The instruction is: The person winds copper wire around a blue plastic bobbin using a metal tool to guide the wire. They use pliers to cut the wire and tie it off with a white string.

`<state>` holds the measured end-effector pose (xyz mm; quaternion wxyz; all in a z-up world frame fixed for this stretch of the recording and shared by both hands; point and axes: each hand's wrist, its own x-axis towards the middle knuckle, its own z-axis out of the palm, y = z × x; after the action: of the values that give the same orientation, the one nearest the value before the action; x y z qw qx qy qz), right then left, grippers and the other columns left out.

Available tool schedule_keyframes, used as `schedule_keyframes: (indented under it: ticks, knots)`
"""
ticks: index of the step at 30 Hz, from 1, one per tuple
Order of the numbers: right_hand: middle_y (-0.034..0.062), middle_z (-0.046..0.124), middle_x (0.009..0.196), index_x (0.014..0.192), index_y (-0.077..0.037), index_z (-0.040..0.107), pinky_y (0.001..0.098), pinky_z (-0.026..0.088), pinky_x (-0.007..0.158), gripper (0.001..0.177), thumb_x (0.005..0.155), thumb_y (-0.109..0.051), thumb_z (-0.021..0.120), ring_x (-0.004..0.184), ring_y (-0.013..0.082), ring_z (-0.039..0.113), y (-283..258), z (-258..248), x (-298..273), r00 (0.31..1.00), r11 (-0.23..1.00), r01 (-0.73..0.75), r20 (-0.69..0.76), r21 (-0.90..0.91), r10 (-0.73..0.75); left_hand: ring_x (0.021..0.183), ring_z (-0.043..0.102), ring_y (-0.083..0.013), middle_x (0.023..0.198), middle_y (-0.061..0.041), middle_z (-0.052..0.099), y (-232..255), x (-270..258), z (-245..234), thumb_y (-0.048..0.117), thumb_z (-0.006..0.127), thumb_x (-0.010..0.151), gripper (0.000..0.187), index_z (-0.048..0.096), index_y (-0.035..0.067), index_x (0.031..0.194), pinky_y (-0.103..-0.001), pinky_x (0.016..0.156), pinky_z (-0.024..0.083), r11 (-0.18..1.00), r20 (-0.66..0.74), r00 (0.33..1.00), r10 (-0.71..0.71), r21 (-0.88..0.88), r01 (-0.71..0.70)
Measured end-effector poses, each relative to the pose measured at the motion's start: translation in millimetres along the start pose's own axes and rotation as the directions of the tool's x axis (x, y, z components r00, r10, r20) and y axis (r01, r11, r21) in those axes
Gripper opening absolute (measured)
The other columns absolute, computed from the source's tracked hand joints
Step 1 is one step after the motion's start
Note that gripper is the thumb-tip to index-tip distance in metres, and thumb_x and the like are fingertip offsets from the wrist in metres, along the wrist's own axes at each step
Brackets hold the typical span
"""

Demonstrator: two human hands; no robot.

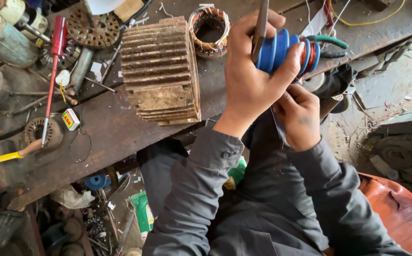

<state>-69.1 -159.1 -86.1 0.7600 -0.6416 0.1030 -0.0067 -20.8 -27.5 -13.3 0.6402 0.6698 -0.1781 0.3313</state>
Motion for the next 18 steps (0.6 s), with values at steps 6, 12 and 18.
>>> schedule_keyframes:
  ticks: [6, 12, 18]
  knots:
    - [0.0055, 0.067, 0.083, 0.103, 0.006, 0.065, 0.0300, 0.047, 0.066, 0.012, 0.106, -0.005, 0.060, 0.074, 0.0111, 0.058, 32.1, 0.3, 18.0, 0.911, 0.875, 0.388, -0.025, -0.291, -0.412, 0.108, 0.061, -0.0141, 0.124, -0.002, 0.060, -4.5, -0.5, 0.5, 0.019, 0.082, 0.098, 0.043, 0.047, 0.014, 0.122, -0.026, 0.096, 0.052, 0.999, -0.001, 1.000, 0.016, -0.030, -0.016]
    - [0.0240, 0.066, 0.082, 0.104, 0.006, 0.066, 0.0396, 0.052, 0.069, 0.013, 0.097, 0.000, 0.057, 0.070, 0.0305, 0.067, 31.7, 9.7, 47.3, 0.776, 0.580, 0.530, 0.078, -0.619, -0.626, 0.096, 0.066, -0.0176, 0.109, -0.005, 0.061, -30.4, 17.1, 6.4, 0.034, 0.078, 0.099, 0.041, 0.051, 0.010, 0.118, -0.030, 0.088, 0.055, 1.000, -0.061, 0.998, -0.009, -0.007, 0.008]
    - [0.0265, 0.061, 0.084, 0.091, 0.005, 0.058, 0.0479, 0.048, 0.068, 0.007, 0.098, 0.003, 0.057, 0.078, 0.0456, 0.062, 38.5, 19.5, 63.6, 0.708, 0.439, 0.518, 0.080, -0.734, -0.702, 0.045, 0.054, -0.0245, 0.051, -0.007, 0.054, -60.9, 37.2, 13.8, 0.041, 0.075, 0.091, 0.046, 0.063, 0.004, 0.067, -0.042, 0.053, 0.039, 0.964, 0.135, 0.981, -0.138, 0.244, 0.102]
